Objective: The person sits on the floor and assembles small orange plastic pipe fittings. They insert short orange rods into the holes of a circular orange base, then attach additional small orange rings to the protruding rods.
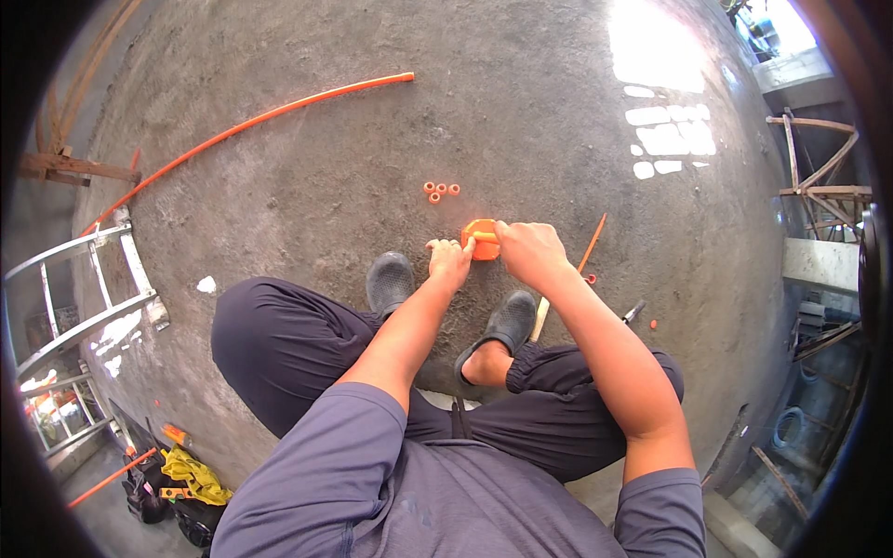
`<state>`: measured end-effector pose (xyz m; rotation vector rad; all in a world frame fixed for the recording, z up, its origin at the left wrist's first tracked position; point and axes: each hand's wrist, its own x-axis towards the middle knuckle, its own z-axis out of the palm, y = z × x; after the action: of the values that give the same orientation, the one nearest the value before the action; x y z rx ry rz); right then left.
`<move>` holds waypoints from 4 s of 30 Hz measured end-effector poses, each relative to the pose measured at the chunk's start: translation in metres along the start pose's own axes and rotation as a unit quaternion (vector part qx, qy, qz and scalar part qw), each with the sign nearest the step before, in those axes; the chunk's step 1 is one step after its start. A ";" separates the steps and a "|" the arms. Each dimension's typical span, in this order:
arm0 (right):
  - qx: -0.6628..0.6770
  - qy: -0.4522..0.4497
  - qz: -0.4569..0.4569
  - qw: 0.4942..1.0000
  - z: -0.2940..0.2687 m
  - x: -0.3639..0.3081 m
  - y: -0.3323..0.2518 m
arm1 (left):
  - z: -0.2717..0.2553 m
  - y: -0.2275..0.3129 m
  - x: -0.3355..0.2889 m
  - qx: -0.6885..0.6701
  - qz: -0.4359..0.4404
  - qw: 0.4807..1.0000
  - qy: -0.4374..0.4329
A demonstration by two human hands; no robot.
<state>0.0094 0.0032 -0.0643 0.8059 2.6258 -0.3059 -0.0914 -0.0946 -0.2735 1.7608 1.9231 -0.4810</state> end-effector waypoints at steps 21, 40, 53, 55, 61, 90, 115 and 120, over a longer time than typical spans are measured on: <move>0.016 0.009 -0.001 1.000 -0.001 0.002 0.001 | 0.004 0.020 -0.001 -0.122 -0.017 0.992 0.017; 0.004 -0.003 0.015 1.000 -0.001 0.010 -0.005 | -0.013 0.008 0.002 -0.327 -0.041 0.944 0.007; 0.087 0.003 0.107 0.990 -0.004 0.001 -0.012 | -0.062 -0.003 -0.010 -0.355 0.156 0.856 0.343; 0.257 -0.035 0.124 0.958 -0.013 -0.004 0.010 | -0.071 -0.009 -0.009 -0.376 0.217 0.834 0.339; 0.328 -0.002 0.153 0.932 0.021 -0.004 0.077 | -0.087 -0.023 -0.018 -0.385 0.194 0.871 0.238; 0.200 -0.126 0.191 0.953 0.197 0.028 -0.006 | -0.105 -0.024 -0.022 -0.363 0.250 0.885 0.152; 0.155 -0.082 0.235 0.956 0.214 0.036 -0.016 | -0.131 0.000 -0.051 -0.330 0.149 0.877 0.315; 0.169 -0.082 0.235 0.954 0.209 0.029 -0.016 | -0.144 -0.012 -0.045 -0.311 0.213 0.889 0.259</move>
<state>0.0386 -0.0605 -0.2642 1.4171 2.1671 -0.6614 -0.1180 -0.0520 -0.1302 1.8660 1.6329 0.7557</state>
